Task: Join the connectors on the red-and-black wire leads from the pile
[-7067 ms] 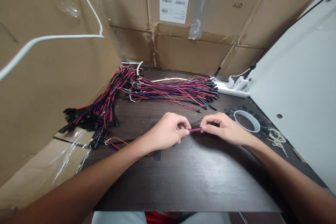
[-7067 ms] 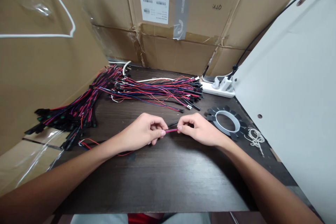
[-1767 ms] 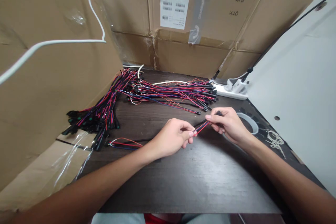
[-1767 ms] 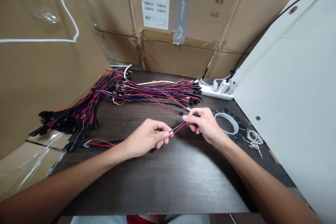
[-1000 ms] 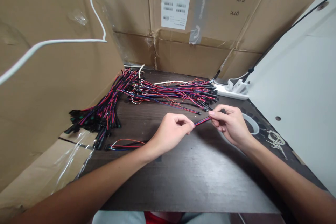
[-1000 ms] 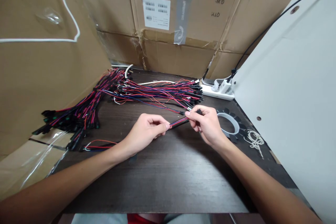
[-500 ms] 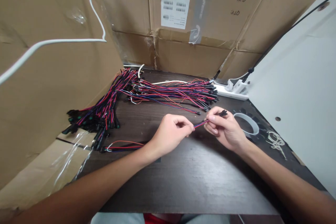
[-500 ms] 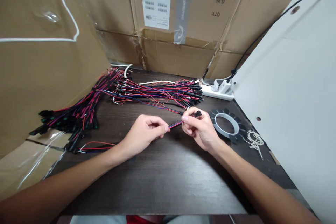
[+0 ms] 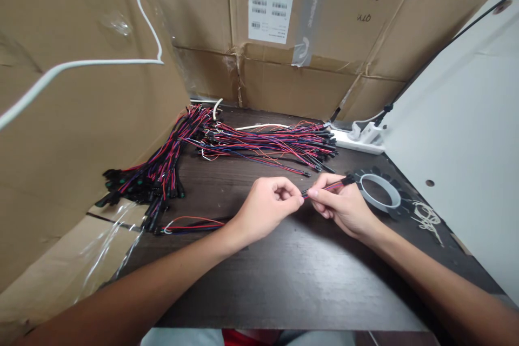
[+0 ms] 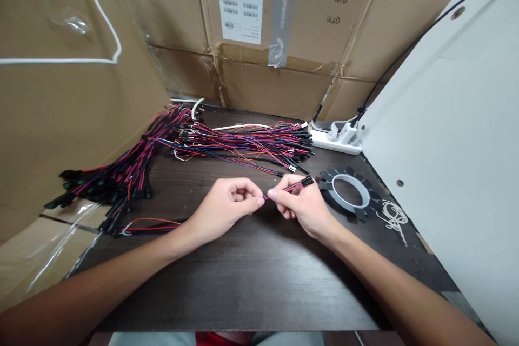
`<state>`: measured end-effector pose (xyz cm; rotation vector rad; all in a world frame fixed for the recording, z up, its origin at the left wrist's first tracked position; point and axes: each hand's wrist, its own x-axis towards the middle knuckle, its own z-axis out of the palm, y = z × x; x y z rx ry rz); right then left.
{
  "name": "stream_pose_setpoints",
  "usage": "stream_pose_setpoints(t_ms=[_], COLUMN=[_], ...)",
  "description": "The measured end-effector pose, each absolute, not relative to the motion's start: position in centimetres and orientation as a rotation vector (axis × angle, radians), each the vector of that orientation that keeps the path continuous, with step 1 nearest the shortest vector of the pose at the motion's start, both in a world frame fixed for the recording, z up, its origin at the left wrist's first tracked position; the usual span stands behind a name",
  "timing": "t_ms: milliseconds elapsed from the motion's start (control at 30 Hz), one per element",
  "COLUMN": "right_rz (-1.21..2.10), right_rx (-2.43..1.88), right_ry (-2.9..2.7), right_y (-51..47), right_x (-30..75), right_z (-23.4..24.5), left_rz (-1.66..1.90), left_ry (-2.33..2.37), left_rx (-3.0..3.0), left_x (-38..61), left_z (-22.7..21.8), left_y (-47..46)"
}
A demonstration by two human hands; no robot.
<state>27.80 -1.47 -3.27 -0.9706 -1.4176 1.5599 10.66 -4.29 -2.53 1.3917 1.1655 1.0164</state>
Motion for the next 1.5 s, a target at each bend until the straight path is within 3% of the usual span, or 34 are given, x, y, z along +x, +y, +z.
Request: stream_pose_setpoints(t_ms=[700, 1500], right_rz=[1.608, 1.629], right_rx=[-1.061, -1.076], right_ry=[-1.334, -1.326], right_y=[-1.2, -0.2], right_x=[28.0, 29.0], right_z=[-2.9, -2.5], left_rz=[0.827, 0.828], left_ry=[1.096, 1.296], left_rx=[1.272, 1.581], left_x=[10.6, 9.5], left_z=[-2.2, -2.0], left_y=[-4.2, -3.4])
